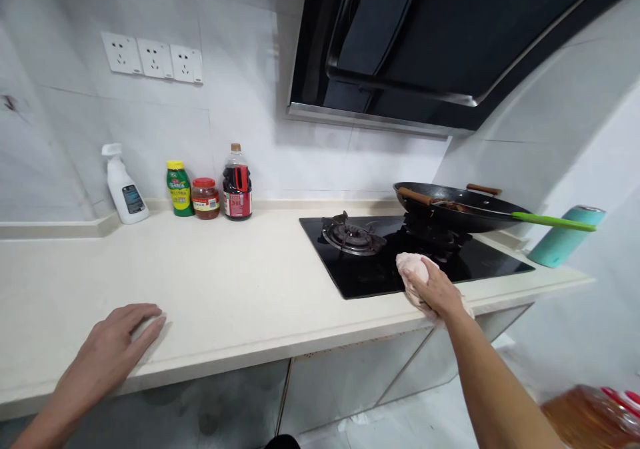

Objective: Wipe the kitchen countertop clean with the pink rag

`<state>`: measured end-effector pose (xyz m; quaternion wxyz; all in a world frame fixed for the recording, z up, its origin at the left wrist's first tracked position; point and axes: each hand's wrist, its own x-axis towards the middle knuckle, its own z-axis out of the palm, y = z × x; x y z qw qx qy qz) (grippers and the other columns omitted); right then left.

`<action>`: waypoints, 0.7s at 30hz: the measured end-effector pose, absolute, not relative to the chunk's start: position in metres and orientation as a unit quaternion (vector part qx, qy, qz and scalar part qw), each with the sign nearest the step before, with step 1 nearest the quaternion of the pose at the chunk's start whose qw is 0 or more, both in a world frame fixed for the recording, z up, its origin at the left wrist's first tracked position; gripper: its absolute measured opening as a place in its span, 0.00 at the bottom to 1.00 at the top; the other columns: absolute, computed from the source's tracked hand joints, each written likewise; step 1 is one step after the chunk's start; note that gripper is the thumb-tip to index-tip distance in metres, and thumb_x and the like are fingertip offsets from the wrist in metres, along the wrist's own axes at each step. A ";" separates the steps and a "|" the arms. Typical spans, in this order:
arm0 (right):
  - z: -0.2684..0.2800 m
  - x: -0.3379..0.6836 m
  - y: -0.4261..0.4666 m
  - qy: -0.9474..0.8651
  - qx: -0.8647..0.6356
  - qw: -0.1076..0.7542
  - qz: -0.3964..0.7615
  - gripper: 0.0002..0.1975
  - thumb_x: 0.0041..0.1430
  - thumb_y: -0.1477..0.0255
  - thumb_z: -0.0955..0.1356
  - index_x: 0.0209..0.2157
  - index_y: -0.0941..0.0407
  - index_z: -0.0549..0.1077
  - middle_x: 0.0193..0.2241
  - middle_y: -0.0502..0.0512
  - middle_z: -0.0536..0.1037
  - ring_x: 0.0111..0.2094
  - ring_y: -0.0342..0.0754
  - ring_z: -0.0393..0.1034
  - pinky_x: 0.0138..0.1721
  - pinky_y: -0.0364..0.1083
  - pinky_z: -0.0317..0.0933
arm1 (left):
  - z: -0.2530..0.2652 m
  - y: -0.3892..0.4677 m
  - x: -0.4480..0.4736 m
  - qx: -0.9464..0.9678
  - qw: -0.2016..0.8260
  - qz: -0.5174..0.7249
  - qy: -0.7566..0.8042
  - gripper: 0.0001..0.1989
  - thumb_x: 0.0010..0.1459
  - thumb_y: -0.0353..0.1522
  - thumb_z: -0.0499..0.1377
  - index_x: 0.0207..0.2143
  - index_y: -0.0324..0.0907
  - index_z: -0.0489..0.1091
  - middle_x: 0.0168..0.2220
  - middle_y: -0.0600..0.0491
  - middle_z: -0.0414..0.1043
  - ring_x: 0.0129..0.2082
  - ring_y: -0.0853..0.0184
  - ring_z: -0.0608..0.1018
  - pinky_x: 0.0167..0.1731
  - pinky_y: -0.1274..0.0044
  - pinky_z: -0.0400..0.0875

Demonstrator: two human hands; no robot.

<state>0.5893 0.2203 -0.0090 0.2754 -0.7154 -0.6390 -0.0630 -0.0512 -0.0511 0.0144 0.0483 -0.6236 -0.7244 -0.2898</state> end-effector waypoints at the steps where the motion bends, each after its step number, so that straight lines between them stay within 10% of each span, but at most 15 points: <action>1: -0.011 0.587 0.220 -0.642 -0.716 0.270 -0.048 0.38 0.62 0.47 0.60 0.63 0.58 0.65 0.55 0.71 0.73 0.55 0.67 0.69 0.52 0.62 0.65 | 0.015 -0.051 -0.051 -0.622 0.049 -0.286 -0.727 0.22 0.62 0.49 0.51 0.42 0.47 0.77 0.49 0.48 0.79 0.53 0.52 0.77 0.54 0.61 0.68; 21: 0.013 0.403 0.176 -0.874 -0.443 0.190 0.060 0.34 0.61 0.59 0.64 0.67 0.52 0.60 0.67 0.61 0.63 0.65 0.60 0.59 0.62 0.59 0.61 | 0.002 -0.060 -0.046 -0.656 0.116 -0.292 -0.686 0.19 0.67 0.45 0.51 0.46 0.45 0.75 0.50 0.47 0.79 0.53 0.54 0.77 0.52 0.62 0.68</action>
